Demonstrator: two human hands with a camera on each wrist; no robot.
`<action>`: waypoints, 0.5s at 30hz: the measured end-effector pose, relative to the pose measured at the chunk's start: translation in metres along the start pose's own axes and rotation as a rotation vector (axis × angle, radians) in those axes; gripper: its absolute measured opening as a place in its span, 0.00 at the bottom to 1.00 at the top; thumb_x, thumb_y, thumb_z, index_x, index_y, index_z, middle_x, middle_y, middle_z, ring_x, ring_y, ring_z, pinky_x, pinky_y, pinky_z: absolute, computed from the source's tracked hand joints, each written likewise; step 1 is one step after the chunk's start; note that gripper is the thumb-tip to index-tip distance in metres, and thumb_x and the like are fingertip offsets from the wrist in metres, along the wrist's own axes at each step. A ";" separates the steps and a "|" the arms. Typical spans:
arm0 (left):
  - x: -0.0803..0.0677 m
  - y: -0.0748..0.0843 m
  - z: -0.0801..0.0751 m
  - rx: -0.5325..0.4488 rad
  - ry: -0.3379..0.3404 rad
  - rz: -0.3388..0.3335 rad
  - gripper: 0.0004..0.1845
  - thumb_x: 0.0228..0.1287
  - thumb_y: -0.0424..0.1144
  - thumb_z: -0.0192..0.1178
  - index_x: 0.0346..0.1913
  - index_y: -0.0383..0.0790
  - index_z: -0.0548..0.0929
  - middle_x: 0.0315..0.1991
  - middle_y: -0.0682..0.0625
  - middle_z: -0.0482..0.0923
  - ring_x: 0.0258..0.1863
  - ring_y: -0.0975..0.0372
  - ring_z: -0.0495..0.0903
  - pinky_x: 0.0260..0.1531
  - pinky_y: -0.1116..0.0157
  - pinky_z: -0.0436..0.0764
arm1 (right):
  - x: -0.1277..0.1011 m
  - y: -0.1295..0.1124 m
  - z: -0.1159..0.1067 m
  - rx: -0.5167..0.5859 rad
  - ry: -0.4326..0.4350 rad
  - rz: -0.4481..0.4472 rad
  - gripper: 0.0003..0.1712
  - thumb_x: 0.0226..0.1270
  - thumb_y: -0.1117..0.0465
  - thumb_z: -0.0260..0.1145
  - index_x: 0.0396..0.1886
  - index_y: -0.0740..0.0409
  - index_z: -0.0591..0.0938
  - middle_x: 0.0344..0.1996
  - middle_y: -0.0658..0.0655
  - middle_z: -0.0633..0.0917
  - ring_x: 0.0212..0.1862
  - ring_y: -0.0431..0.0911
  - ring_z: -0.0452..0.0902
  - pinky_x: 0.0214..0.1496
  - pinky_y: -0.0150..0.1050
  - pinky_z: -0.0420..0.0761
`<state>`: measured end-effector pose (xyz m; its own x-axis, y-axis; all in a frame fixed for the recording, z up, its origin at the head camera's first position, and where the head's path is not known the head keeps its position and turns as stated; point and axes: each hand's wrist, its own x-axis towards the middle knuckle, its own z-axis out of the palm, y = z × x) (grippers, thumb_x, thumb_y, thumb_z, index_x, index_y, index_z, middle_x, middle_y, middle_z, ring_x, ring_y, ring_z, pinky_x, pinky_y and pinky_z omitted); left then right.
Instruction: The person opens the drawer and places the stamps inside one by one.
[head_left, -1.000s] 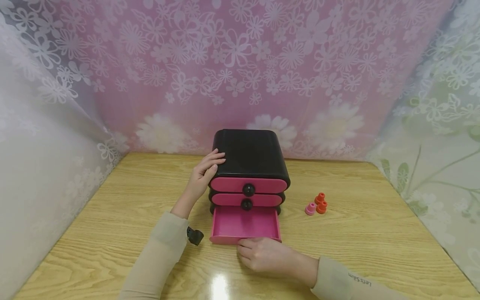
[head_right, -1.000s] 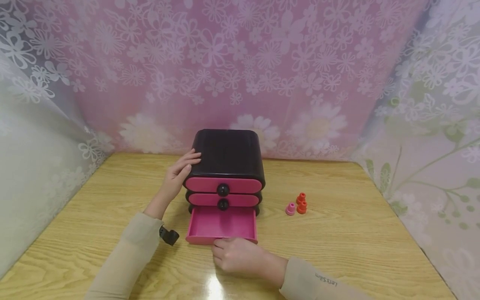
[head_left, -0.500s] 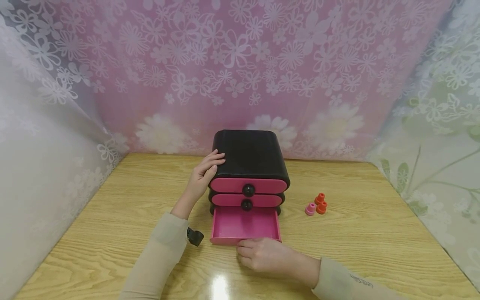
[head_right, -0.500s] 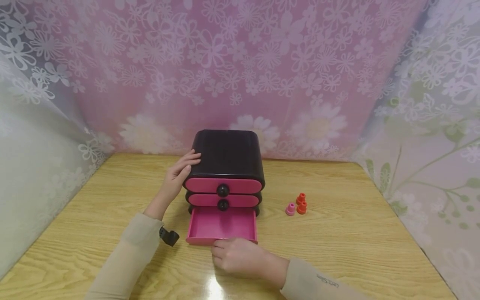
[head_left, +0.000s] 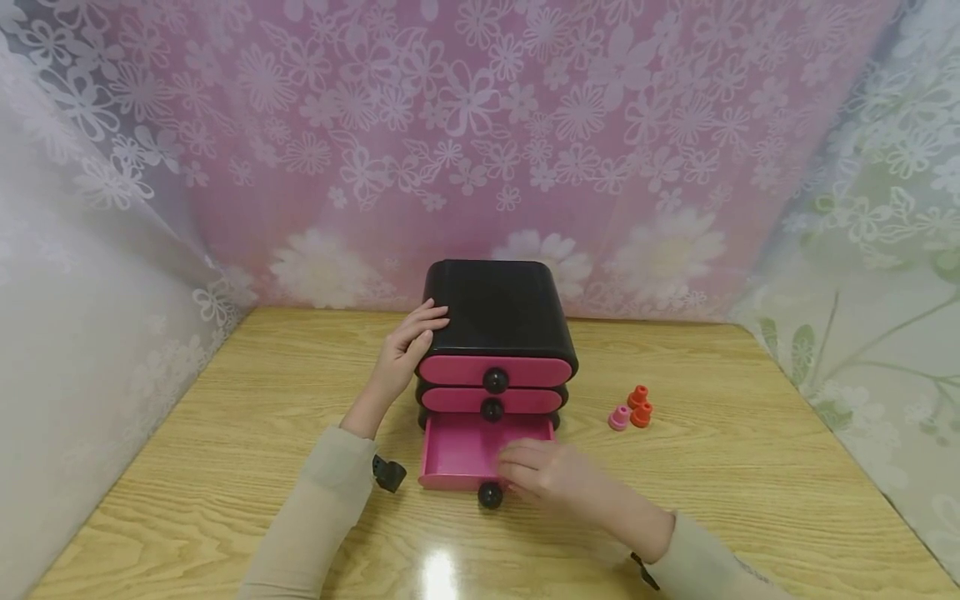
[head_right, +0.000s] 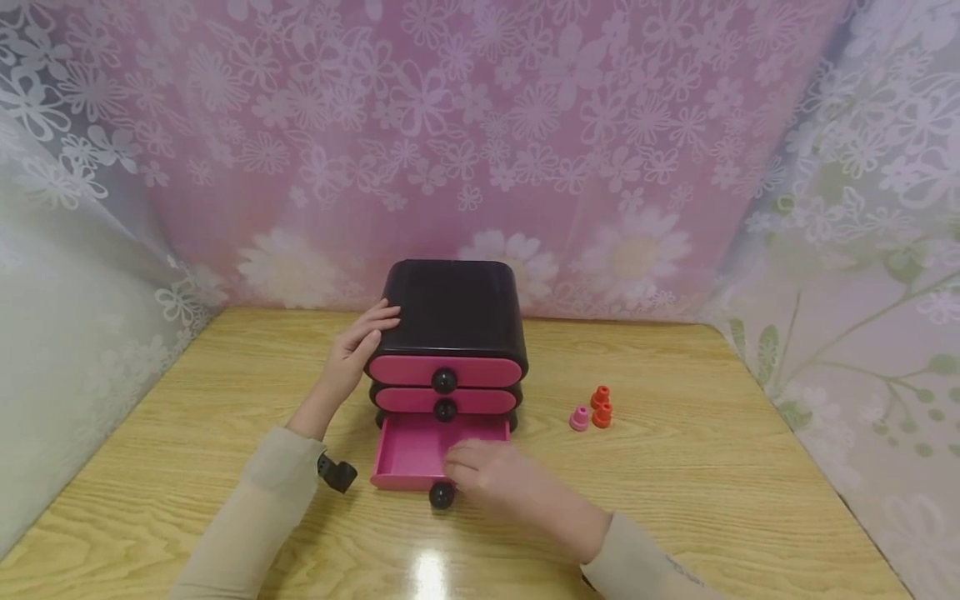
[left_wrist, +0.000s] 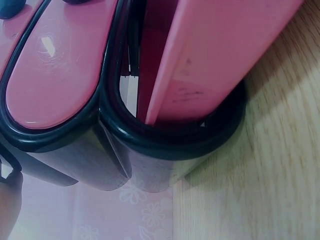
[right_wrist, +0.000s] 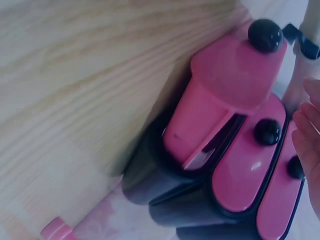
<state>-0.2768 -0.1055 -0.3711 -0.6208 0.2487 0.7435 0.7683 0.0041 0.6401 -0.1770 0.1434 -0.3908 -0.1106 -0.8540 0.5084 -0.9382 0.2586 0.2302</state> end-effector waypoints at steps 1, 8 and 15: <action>0.000 -0.001 0.000 -0.001 0.000 -0.002 0.14 0.60 0.19 0.42 0.47 0.21 0.74 0.54 0.32 0.67 0.64 0.51 0.54 0.60 0.58 0.56 | -0.001 0.002 -0.002 0.017 -0.003 0.019 0.12 0.46 0.65 0.68 0.35 0.59 0.82 0.36 0.54 0.81 0.42 0.43 0.76 0.47 0.33 0.74; 0.001 0.010 0.001 -0.004 0.000 -0.009 0.14 0.60 0.18 0.42 0.46 0.19 0.73 0.53 0.29 0.66 0.63 0.46 0.53 0.60 0.56 0.56 | -0.012 0.013 -0.012 0.099 0.033 0.108 0.16 0.38 0.69 0.71 0.33 0.62 0.81 0.36 0.57 0.80 0.40 0.45 0.76 0.43 0.34 0.76; 0.004 0.028 0.003 -0.001 -0.009 -0.020 0.14 0.58 0.16 0.40 0.45 0.15 0.71 0.52 0.25 0.64 0.62 0.41 0.51 0.60 0.53 0.55 | -0.025 0.025 -0.017 0.091 0.109 0.156 0.09 0.58 0.61 0.61 0.33 0.63 0.82 0.36 0.57 0.81 0.38 0.46 0.78 0.39 0.35 0.78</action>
<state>-0.2573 -0.1016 -0.3508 -0.6348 0.2577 0.7285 0.7554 0.0083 0.6553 -0.1917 0.1791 -0.3838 -0.2259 -0.7516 0.6198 -0.9387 0.3380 0.0678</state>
